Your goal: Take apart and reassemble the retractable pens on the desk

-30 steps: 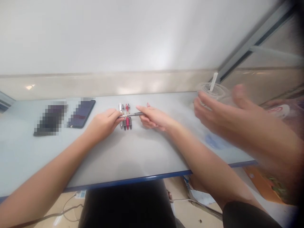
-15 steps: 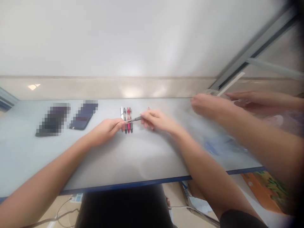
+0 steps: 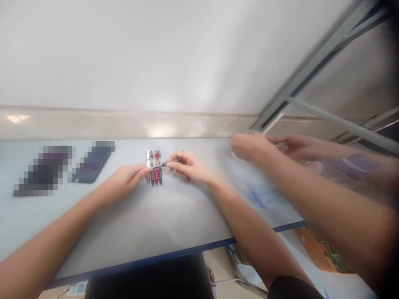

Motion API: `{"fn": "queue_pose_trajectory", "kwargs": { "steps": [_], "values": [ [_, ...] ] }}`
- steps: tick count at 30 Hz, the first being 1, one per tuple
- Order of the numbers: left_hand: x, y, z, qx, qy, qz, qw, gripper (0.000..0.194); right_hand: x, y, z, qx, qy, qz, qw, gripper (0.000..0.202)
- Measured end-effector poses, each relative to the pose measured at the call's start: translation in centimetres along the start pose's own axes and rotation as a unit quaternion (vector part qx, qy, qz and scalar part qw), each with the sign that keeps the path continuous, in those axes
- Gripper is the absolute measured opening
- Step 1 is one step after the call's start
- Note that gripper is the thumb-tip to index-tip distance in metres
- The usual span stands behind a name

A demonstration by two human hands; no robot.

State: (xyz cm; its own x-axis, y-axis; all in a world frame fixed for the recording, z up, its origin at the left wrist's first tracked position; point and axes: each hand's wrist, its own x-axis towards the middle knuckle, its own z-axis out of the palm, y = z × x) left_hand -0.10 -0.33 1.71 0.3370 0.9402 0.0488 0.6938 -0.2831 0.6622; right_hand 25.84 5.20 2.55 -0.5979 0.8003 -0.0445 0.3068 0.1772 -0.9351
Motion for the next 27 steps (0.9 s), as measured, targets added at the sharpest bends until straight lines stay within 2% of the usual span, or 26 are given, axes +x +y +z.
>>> {"fn": "queue_pose_trajectory", "kwargs": {
  "steps": [4, 8, 13, 16, 19, 22, 25, 27],
  "values": [
    [0.02, 0.13, 0.06, -0.002, -0.010, -0.003, 1.000, 0.046, 0.10, 0.22, -0.04, 0.001, -0.017, 0.010, 1.000, 0.049],
    [0.02, 0.26, 0.01, -0.008, -0.015, -0.012, 1.000, 0.048, 0.19, 0.47, -0.27, 0.011, -0.012, -0.020, 1.000, 0.031],
    [0.15, 0.12, 0.03, -0.016, -0.011, -0.016, 1.000, 0.048, 0.35, 0.72, -0.27, -0.002, -0.007, -0.013, 1.000, 0.039],
    [0.19, 0.15, 0.10, -0.022, -0.011, -0.015, 1.000, 0.047, 0.35, 0.75, -0.17, 0.002, 0.008, -0.018, 1.000, 0.031],
    [0.16, 0.12, 0.19, -0.024, -0.010, -0.017, 1.000, 0.047, 0.26, 0.61, -0.07, -0.010, 0.024, -0.011, 1.000, 0.033],
    [0.12, -0.06, 0.33, -0.020, -0.023, -0.018, 0.999, 0.047, 0.17, 0.47, 0.02, -0.031, 0.009, 0.013, 0.999, 0.040],
    [0.11, -0.12, 0.40, -0.023, -0.024, -0.019, 0.999, 0.047, 0.18, 0.48, 0.07, -0.004, 0.012, -0.001, 1.000, 0.027],
    [0.12, -0.01, 0.36, -0.028, -0.008, -0.017, 0.999, 0.046, 0.25, 0.55, 0.09, 0.019, 0.029, -0.003, 0.999, 0.031]
  ]
}}
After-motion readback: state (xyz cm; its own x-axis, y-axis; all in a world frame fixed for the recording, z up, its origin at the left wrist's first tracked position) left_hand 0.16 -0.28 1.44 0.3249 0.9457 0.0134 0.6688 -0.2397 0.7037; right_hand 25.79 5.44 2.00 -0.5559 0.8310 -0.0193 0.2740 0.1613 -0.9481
